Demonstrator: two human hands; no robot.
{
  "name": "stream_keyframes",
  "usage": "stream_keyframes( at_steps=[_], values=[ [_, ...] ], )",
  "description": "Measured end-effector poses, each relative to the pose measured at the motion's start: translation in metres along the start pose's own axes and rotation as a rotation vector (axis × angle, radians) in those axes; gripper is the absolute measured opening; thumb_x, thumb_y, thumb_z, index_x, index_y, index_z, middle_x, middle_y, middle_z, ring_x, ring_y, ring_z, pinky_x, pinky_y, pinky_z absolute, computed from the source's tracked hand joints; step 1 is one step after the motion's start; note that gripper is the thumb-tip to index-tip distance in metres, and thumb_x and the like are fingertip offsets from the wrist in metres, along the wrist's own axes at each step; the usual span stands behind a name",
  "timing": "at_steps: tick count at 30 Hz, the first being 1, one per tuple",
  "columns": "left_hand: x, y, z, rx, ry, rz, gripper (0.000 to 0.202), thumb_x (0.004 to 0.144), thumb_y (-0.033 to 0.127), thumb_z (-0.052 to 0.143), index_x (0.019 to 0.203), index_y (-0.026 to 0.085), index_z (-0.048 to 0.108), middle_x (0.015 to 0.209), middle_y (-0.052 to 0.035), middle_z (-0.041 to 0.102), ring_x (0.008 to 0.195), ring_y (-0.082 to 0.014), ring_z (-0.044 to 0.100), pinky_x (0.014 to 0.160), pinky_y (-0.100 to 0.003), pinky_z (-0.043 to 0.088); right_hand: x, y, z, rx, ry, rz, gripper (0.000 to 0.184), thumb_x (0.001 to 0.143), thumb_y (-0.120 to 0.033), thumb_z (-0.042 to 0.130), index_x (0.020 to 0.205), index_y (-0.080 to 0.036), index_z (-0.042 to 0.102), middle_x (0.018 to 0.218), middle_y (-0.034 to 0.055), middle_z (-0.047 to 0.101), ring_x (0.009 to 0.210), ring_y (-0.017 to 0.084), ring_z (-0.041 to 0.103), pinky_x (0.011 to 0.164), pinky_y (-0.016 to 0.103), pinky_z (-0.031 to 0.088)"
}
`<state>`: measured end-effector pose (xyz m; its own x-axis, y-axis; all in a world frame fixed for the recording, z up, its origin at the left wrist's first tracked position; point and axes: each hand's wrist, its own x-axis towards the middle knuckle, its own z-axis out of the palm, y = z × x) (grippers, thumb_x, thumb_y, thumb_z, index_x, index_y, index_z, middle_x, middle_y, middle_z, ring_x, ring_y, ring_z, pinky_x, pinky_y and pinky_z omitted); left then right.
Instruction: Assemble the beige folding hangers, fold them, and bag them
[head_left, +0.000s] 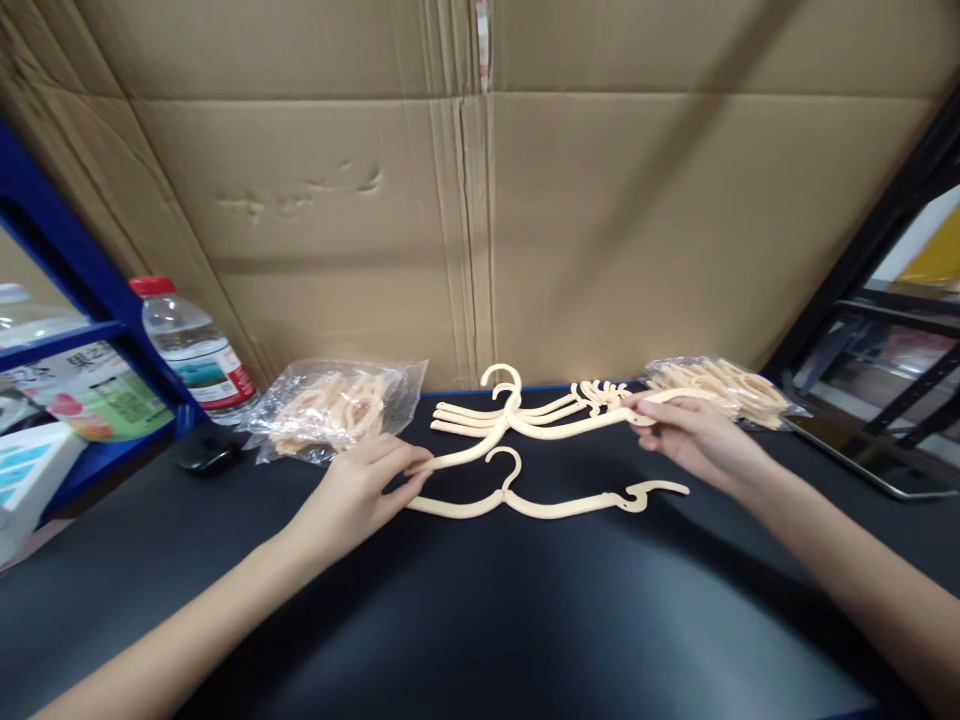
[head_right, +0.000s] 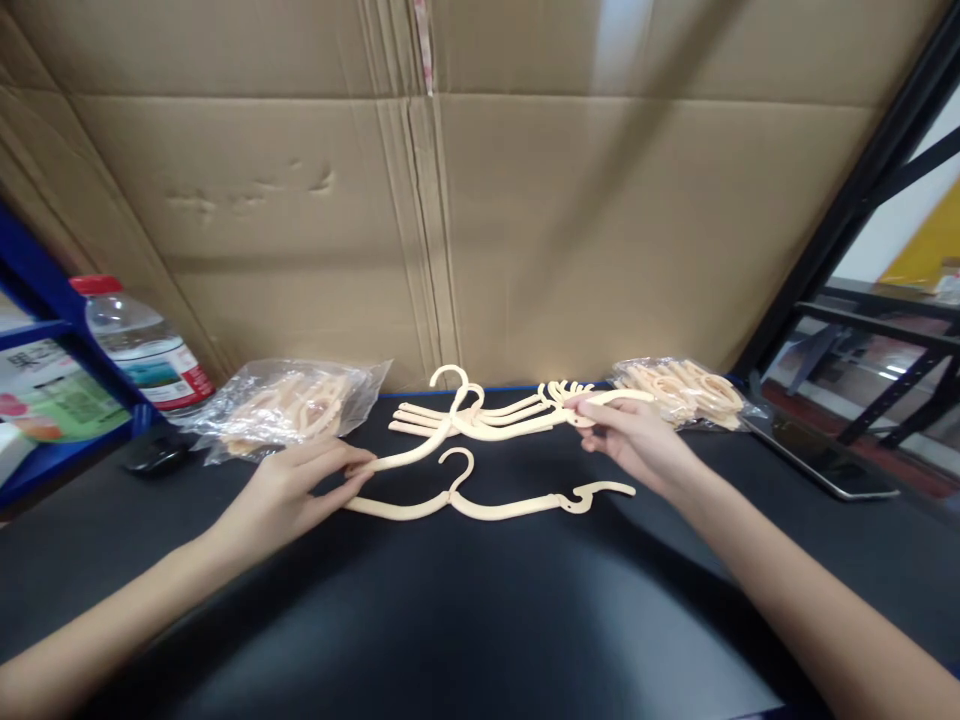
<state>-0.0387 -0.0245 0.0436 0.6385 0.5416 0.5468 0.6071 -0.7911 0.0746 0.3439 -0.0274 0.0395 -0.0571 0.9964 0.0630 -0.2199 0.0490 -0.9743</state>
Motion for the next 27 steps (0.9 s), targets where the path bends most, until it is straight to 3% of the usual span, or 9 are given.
stream_keyframes(
  at_steps=[3, 5, 10, 15, 21, 24, 27],
  values=[
    [0.002, 0.004, -0.018, -0.013, -0.202, 0.033, 0.015, 0.092, 0.020, 0.047, 0.089, 0.017, 0.061, 0.082, -0.0043, 0.061, 0.073, -0.0151, 0.057, 0.067, -0.025, 0.043, 0.001, -0.011, -0.016, -0.118, -0.001, -0.010, 0.020, 0.065, -0.033, 0.081, 0.078, -0.020, 0.074, 0.075, 0.0032, 0.063, 0.066, 0.012, 0.054, 0.050, 0.021, 0.044],
    [0.002, 0.010, -0.027, -0.028, -0.341, 0.035, 0.015, 0.090, 0.017, 0.047, 0.085, 0.017, 0.060, 0.079, -0.0029, 0.058, 0.068, -0.0137, 0.054, 0.064, -0.024, 0.041, 0.000, -0.018, -0.025, -0.267, -0.069, 0.008, 0.022, 0.064, -0.037, 0.081, 0.077, -0.021, 0.073, 0.073, 0.0030, 0.065, 0.063, 0.013, 0.055, 0.050, 0.023, 0.044],
    [0.003, 0.019, -0.030, -0.088, -0.563, 0.004, 0.015, 0.081, 0.008, 0.049, 0.070, 0.017, 0.054, 0.072, 0.0010, 0.052, 0.060, -0.0112, 0.049, 0.058, -0.022, 0.037, -0.002, -0.028, -0.035, -0.812, -0.430, 0.073, 0.025, 0.070, -0.044, 0.074, 0.077, -0.020, 0.074, 0.072, 0.0037, 0.069, 0.062, 0.014, 0.058, 0.058, 0.027, 0.045],
    [0.000, 0.014, -0.022, -0.096, -0.589, 0.002, 0.016, 0.075, 0.005, 0.048, 0.068, 0.018, 0.052, 0.073, 0.0014, 0.052, 0.057, -0.0109, 0.049, 0.057, -0.021, 0.036, -0.003, -0.023, -0.027, -1.068, -0.659, 0.084, 0.025, 0.074, -0.042, 0.069, 0.081, -0.018, 0.075, 0.075, 0.0040, 0.069, 0.069, 0.017, 0.061, 0.064, 0.027, 0.045],
    [-0.001, 0.008, -0.020, -0.061, -0.546, 0.026, 0.015, 0.073, 0.006, 0.049, 0.070, 0.020, 0.052, 0.071, 0.0018, 0.054, 0.061, -0.0134, 0.052, 0.058, -0.023, 0.037, -0.005, -0.017, -0.020, -1.146, -0.640, 0.069, 0.017, 0.072, -0.034, 0.069, 0.078, -0.018, 0.070, 0.075, 0.0023, 0.068, 0.075, 0.018, 0.060, 0.069, 0.027, 0.044],
    [-0.001, 0.007, -0.020, -0.050, -0.518, 0.037, 0.014, 0.073, 0.007, 0.050, 0.070, 0.020, 0.052, 0.071, 0.0012, 0.053, 0.062, -0.0143, 0.052, 0.058, -0.023, 0.038, -0.005, -0.017, -0.020, -1.204, -0.641, 0.009, 0.021, 0.073, -0.039, 0.070, 0.074, -0.018, 0.069, 0.078, 0.0030, 0.064, 0.075, 0.018, 0.057, 0.069, 0.028, 0.042],
    [-0.001, 0.006, -0.019, -0.043, -0.506, 0.041, 0.013, 0.076, 0.009, 0.049, 0.072, 0.020, 0.053, 0.084, -0.0018, 0.055, 0.071, -0.0157, 0.054, 0.064, -0.024, 0.040, -0.006, -0.017, -0.019, -1.211, -0.638, -0.042, 0.026, 0.074, -0.044, 0.069, 0.074, -0.018, 0.070, 0.087, 0.0048, 0.060, 0.082, 0.019, 0.057, 0.074, 0.028, 0.043]
  ],
)
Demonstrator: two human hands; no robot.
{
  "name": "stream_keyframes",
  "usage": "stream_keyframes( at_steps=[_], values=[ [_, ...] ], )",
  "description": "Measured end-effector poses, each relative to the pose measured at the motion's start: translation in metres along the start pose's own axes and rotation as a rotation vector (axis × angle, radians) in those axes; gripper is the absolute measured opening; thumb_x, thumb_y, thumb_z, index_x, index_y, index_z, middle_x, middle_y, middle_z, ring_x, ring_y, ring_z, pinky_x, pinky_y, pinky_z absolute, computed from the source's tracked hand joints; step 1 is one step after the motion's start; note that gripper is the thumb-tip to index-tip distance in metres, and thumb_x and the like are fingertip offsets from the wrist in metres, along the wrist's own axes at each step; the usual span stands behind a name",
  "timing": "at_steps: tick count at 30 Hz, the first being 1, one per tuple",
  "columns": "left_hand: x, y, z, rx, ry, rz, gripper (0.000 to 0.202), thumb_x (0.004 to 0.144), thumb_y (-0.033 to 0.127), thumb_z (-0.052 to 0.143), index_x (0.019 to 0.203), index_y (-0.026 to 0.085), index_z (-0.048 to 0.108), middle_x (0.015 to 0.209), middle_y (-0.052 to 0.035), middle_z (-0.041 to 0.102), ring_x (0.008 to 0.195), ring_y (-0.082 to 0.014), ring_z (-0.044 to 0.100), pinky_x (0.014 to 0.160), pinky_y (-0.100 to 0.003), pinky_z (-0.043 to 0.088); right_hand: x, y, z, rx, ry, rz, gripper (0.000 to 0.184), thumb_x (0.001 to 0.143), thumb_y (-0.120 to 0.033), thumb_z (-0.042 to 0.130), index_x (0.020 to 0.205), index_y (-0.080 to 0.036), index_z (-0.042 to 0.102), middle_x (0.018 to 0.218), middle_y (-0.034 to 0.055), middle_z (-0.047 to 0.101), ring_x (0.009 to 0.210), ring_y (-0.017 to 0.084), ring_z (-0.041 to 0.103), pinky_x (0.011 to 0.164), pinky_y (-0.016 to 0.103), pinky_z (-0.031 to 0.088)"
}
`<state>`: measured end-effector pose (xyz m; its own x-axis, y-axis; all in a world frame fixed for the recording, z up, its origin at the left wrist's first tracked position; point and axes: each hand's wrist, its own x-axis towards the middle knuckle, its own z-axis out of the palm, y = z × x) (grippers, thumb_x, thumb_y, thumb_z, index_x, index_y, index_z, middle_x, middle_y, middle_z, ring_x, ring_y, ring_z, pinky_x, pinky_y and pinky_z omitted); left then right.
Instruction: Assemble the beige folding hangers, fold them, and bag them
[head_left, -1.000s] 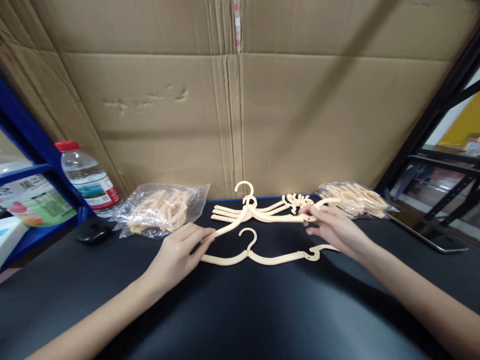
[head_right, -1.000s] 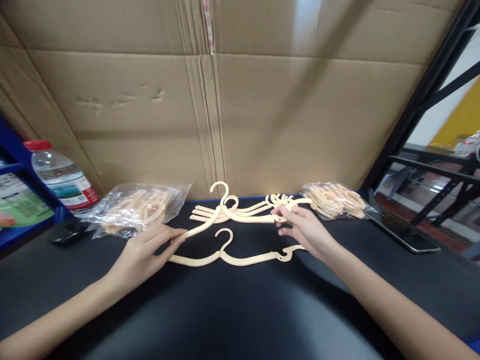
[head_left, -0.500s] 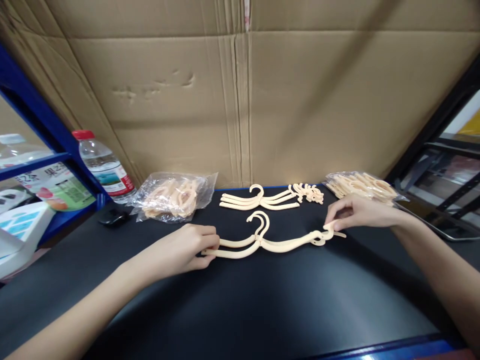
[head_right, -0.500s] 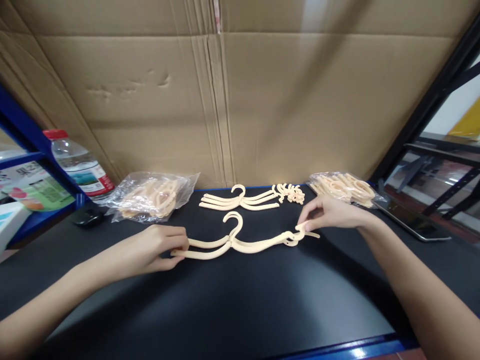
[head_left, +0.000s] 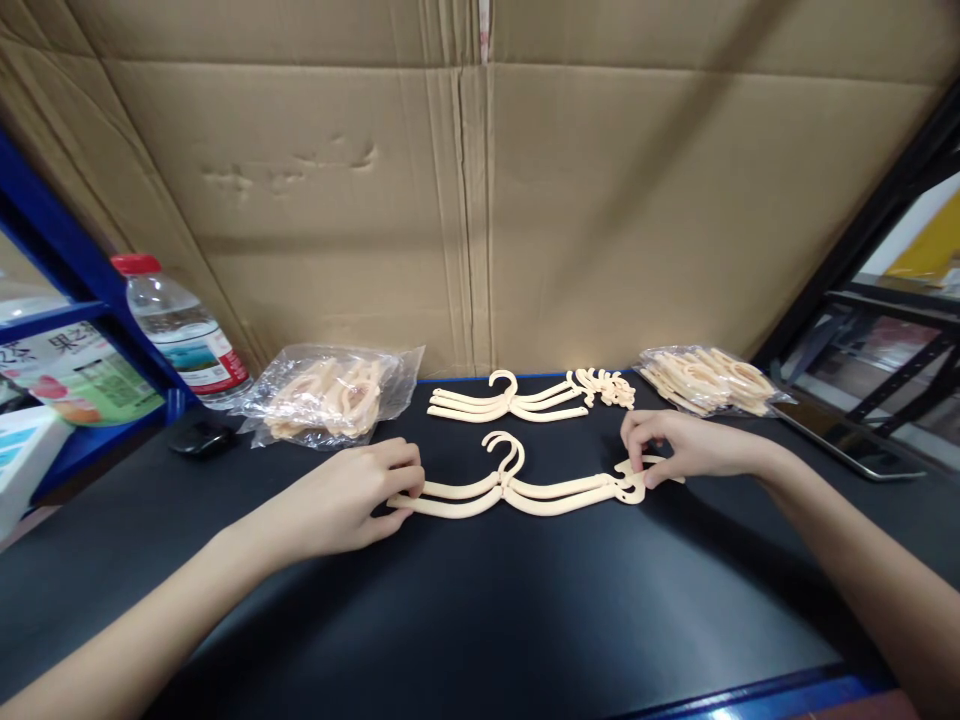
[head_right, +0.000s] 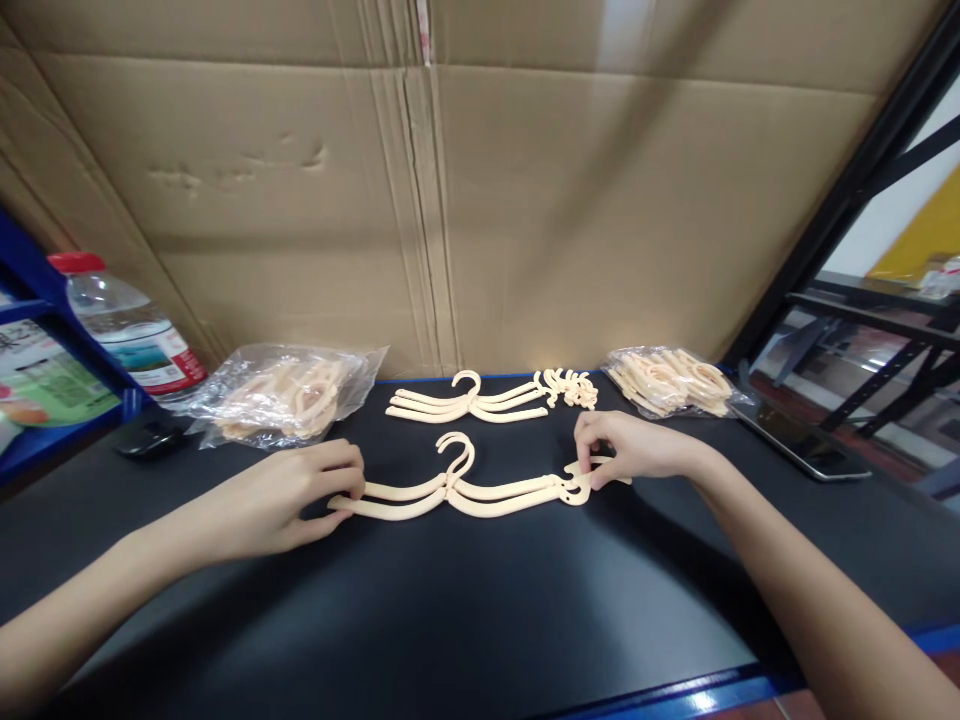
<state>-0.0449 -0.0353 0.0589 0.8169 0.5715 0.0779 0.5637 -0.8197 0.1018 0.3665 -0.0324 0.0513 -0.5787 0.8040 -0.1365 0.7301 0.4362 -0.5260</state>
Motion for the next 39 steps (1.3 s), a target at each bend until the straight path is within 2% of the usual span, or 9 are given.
stream_keyframes(
  at_steps=[3, 7, 12, 17, 27, 34, 39],
  values=[
    [0.000, -0.002, 0.002, -0.028, -0.008, -0.010, 0.012, 0.080, 0.010, 0.047, 0.075, 0.019, 0.053, 0.095, -0.0039, 0.056, 0.078, -0.0164, 0.055, 0.069, -0.024, 0.042, 0.001, 0.000, 0.001, 0.018, 0.007, -0.015, 0.028, 0.076, -0.046, 0.067, 0.074, -0.018, 0.069, 0.090, 0.0053, 0.059, 0.084, 0.019, 0.057, 0.075, 0.028, 0.043],
    [0.001, -0.003, 0.004, -0.078, -0.024, -0.032, 0.014, 0.086, 0.012, 0.043, 0.084, 0.019, 0.055, 0.090, -0.0038, 0.056, 0.075, -0.0155, 0.055, 0.069, -0.024, 0.043, 0.002, 0.006, 0.003, 0.006, 0.022, 0.032, 0.027, 0.075, -0.043, 0.067, 0.072, -0.017, 0.065, 0.079, 0.0038, 0.062, 0.074, 0.017, 0.056, 0.067, 0.027, 0.041],
    [0.003, -0.002, 0.007, -0.095, 0.026, -0.043, 0.016, 0.091, 0.016, 0.042, 0.088, 0.017, 0.057, 0.091, -0.0056, 0.056, 0.079, -0.0166, 0.056, 0.071, -0.025, 0.045, 0.003, 0.014, 0.004, 0.018, 0.051, 0.098, 0.019, 0.074, -0.036, 0.066, 0.073, -0.018, 0.064, 0.076, 0.0041, 0.065, 0.074, 0.019, 0.058, 0.065, 0.028, 0.042],
    [0.002, -0.001, 0.008, -0.111, 0.048, -0.040, 0.012, 0.089, 0.015, 0.046, 0.090, 0.017, 0.057, 0.091, -0.0058, 0.058, 0.081, -0.0169, 0.057, 0.072, -0.025, 0.045, 0.006, 0.017, 0.006, 0.025, 0.096, 0.128, 0.014, 0.074, -0.031, 0.063, 0.078, -0.018, 0.065, 0.069, 0.0032, 0.064, 0.065, 0.017, 0.056, 0.058, 0.026, 0.040],
    [0.000, -0.002, 0.010, -0.106, 0.082, -0.031, 0.009, 0.087, 0.013, 0.048, 0.089, 0.017, 0.057, 0.089, -0.0049, 0.058, 0.078, -0.0162, 0.055, 0.070, -0.024, 0.044, 0.009, 0.024, 0.007, -0.042, 0.076, 0.102, 0.017, 0.076, -0.034, 0.059, 0.077, -0.019, 0.066, 0.075, 0.0047, 0.066, 0.069, 0.020, 0.058, 0.063, 0.029, 0.042],
    [0.000, -0.002, 0.011, -0.103, 0.091, -0.031, 0.006, 0.085, 0.015, 0.050, 0.086, 0.016, 0.056, 0.088, -0.0047, 0.057, 0.076, -0.0155, 0.054, 0.068, -0.024, 0.043, 0.004, 0.019, 0.004, -0.087, 0.099, 0.134, 0.001, 0.069, -0.021, 0.062, 0.068, -0.020, 0.062, 0.068, 0.0062, 0.064, 0.067, 0.022, 0.056, 0.061, 0.032, 0.039],
    [0.000, -0.002, 0.011, -0.106, 0.093, -0.029, 0.007, 0.085, 0.014, 0.050, 0.087, 0.017, 0.057, 0.088, -0.0045, 0.058, 0.076, -0.0158, 0.055, 0.068, -0.024, 0.043, 0.002, 0.014, 0.002, -0.128, 0.092, 0.140, 0.003, 0.065, -0.019, 0.062, 0.064, -0.021, 0.064, 0.071, 0.0062, 0.064, 0.070, 0.022, 0.056, 0.063, 0.032, 0.040]
  ],
)
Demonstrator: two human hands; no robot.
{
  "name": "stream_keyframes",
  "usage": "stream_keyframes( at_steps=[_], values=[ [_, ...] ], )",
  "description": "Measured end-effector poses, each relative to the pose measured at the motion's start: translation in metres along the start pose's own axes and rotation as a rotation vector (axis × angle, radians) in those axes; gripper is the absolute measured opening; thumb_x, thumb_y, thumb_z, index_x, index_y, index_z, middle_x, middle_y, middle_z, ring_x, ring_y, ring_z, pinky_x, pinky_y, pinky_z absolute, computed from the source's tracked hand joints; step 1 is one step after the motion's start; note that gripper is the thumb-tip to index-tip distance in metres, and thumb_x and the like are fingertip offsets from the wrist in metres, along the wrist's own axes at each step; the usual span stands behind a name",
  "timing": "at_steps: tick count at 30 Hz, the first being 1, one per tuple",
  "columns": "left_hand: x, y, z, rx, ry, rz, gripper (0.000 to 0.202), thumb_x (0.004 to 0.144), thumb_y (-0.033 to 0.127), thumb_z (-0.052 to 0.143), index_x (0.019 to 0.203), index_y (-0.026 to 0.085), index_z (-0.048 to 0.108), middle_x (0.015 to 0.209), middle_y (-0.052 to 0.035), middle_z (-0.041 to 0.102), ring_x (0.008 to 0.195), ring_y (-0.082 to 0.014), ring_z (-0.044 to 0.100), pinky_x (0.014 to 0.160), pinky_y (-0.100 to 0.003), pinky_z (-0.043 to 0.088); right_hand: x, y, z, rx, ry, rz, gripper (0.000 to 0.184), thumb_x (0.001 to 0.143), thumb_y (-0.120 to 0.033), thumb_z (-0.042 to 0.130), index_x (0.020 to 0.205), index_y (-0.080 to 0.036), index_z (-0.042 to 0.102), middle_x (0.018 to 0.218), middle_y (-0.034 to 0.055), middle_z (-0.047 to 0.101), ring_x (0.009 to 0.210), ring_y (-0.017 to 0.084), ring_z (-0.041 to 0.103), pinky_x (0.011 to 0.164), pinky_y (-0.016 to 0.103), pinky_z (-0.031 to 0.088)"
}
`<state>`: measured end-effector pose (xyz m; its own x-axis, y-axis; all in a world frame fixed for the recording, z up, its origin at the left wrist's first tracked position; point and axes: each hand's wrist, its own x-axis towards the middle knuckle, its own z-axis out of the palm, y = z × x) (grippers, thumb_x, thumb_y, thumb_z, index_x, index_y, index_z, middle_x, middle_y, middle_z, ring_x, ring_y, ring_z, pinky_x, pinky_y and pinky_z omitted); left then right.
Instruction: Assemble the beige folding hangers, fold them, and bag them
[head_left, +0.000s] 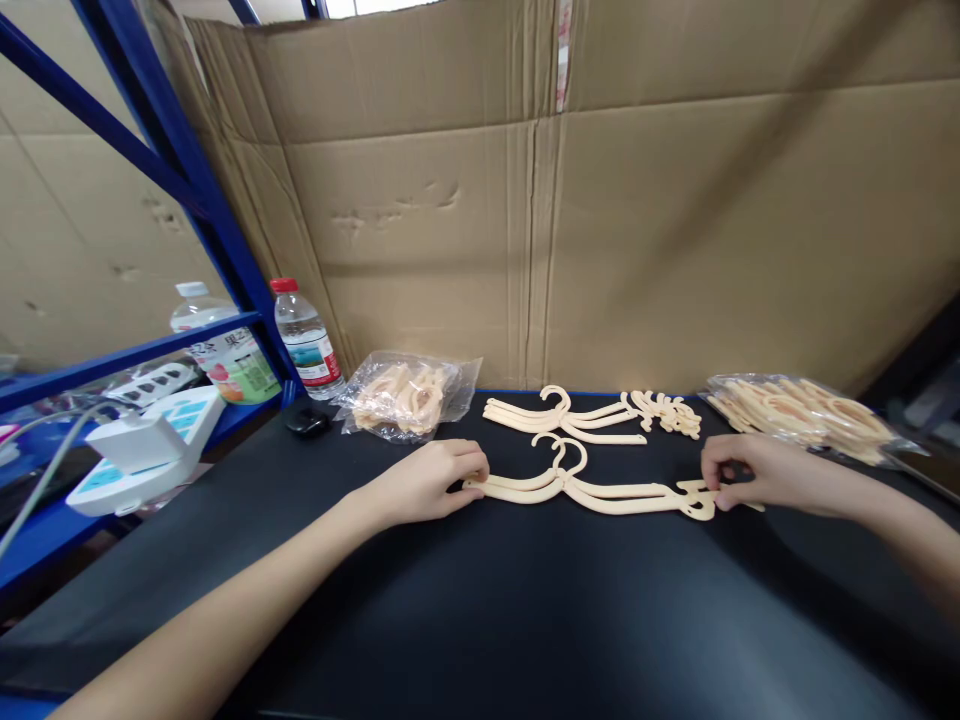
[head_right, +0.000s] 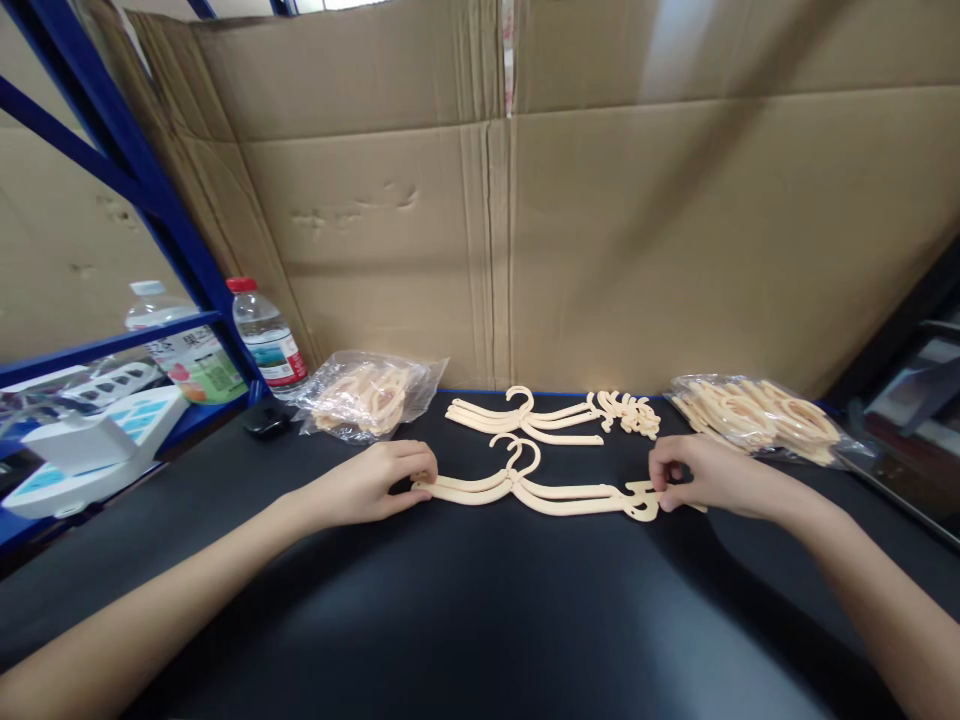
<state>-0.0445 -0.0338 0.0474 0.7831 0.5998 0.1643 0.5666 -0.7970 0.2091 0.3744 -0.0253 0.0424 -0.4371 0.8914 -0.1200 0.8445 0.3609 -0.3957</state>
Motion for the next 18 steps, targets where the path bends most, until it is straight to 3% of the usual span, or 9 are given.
stream_keyframes(
  at_steps=[5, 18],
  values=[
    [0.0007, -0.0017, 0.0004, -0.002, -0.014, -0.012, 0.007, 0.086, 0.016, 0.050, 0.088, 0.017, 0.056, 0.088, -0.0050, 0.058, 0.078, -0.0165, 0.056, 0.070, -0.025, 0.044, 0.0000, 0.0030, -0.0005, -0.010, -0.001, -0.011, 0.006, 0.067, -0.024, 0.063, 0.067, -0.020, 0.068, 0.077, 0.0052, 0.065, 0.075, 0.022, 0.058, 0.068, 0.031, 0.041],
    [0.0027, -0.0055, 0.0007, -0.054, -0.016, -0.014, 0.009, 0.088, 0.016, 0.048, 0.090, 0.017, 0.057, 0.090, -0.0050, 0.058, 0.080, -0.0166, 0.055, 0.072, -0.026, 0.044, -0.0001, 0.0040, -0.0025, 0.013, 0.014, 0.036, 0.017, 0.073, -0.033, 0.060, 0.073, -0.018, 0.068, 0.070, 0.0039, 0.065, 0.067, 0.019, 0.058, 0.060, 0.027, 0.041]
  ],
)
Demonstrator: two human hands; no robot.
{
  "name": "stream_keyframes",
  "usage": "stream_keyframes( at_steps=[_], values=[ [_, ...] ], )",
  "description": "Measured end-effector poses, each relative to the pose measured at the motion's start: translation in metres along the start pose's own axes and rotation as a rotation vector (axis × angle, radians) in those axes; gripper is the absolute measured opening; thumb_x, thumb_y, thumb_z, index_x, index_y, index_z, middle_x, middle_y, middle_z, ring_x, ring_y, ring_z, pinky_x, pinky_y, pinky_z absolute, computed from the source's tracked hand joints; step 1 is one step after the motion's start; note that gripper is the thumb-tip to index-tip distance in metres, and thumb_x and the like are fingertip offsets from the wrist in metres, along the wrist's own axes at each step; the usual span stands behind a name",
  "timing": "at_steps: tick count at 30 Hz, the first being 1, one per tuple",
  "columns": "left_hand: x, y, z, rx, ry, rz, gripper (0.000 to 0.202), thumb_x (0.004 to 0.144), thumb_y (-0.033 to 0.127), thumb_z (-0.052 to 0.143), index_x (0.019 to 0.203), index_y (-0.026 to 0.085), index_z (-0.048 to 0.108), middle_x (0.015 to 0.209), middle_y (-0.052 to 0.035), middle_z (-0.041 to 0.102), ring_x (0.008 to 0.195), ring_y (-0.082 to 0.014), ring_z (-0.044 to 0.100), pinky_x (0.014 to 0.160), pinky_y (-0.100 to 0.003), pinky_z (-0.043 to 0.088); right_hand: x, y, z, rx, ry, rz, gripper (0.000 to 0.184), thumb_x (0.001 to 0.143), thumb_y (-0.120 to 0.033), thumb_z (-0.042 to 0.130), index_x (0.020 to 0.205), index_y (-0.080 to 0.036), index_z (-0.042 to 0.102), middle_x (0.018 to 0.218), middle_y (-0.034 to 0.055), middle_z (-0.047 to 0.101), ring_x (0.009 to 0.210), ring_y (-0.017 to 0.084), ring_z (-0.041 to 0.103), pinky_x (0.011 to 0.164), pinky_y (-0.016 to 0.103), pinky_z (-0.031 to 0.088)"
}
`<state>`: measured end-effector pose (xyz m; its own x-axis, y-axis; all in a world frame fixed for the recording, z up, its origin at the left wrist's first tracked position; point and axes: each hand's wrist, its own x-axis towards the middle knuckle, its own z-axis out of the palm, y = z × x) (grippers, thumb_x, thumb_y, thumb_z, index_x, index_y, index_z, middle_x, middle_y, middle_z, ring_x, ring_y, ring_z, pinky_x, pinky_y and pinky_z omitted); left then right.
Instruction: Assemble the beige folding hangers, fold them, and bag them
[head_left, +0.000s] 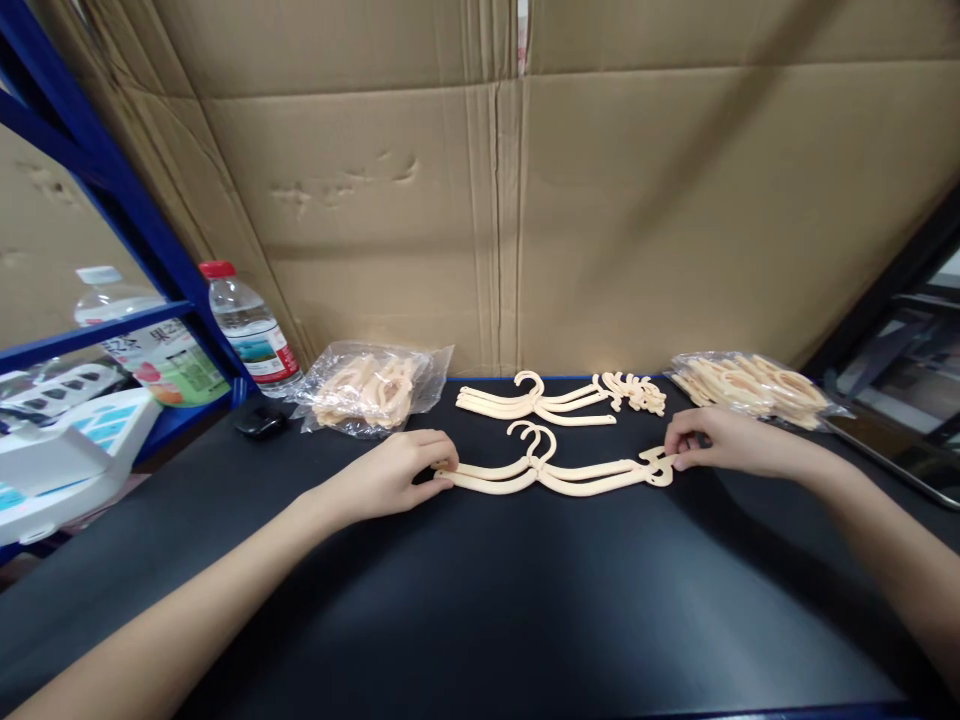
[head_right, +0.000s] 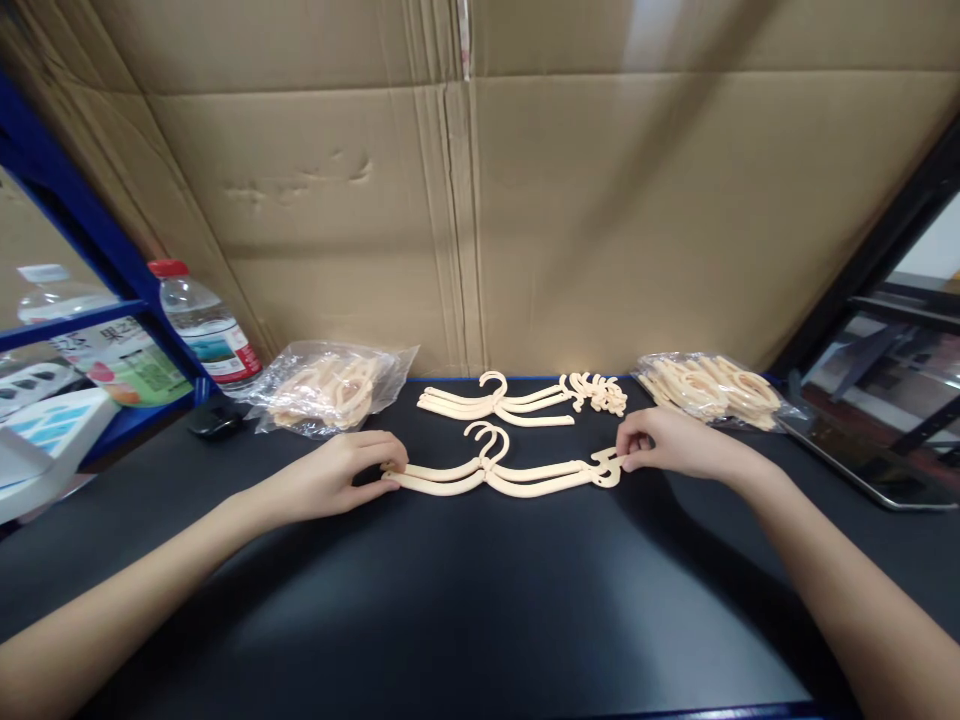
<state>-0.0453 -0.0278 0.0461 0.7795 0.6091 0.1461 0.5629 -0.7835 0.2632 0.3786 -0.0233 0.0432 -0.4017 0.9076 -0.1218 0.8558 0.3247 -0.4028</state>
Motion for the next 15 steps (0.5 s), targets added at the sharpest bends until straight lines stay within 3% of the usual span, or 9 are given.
stream_keyframes(
  at_steps=[11, 15],
  values=[
    [0.0008, -0.0010, 0.0031, -0.033, 0.005, 0.001, 0.012, 0.087, 0.016, 0.049, 0.092, 0.018, 0.059, 0.093, -0.0050, 0.061, 0.083, -0.0174, 0.057, 0.074, -0.027, 0.045, -0.0005, 0.0027, -0.0001, 0.007, -0.004, 0.021, 0.015, 0.073, -0.033, 0.061, 0.070, -0.018, 0.065, 0.063, 0.0018, 0.063, 0.062, 0.017, 0.058, 0.055, 0.025, 0.039],
    [0.0022, 0.0029, 0.0024, -0.002, 0.022, -0.008, 0.011, 0.087, 0.019, 0.049, 0.092, 0.018, 0.058, 0.090, -0.0044, 0.061, 0.080, -0.0174, 0.057, 0.073, -0.027, 0.045, -0.0026, 0.0012, -0.0030, 0.033, 0.020, 0.015, 0.021, 0.073, -0.039, 0.063, 0.073, -0.019, 0.065, 0.064, 0.0024, 0.063, 0.061, 0.018, 0.058, 0.054, 0.026, 0.038]
  ],
)
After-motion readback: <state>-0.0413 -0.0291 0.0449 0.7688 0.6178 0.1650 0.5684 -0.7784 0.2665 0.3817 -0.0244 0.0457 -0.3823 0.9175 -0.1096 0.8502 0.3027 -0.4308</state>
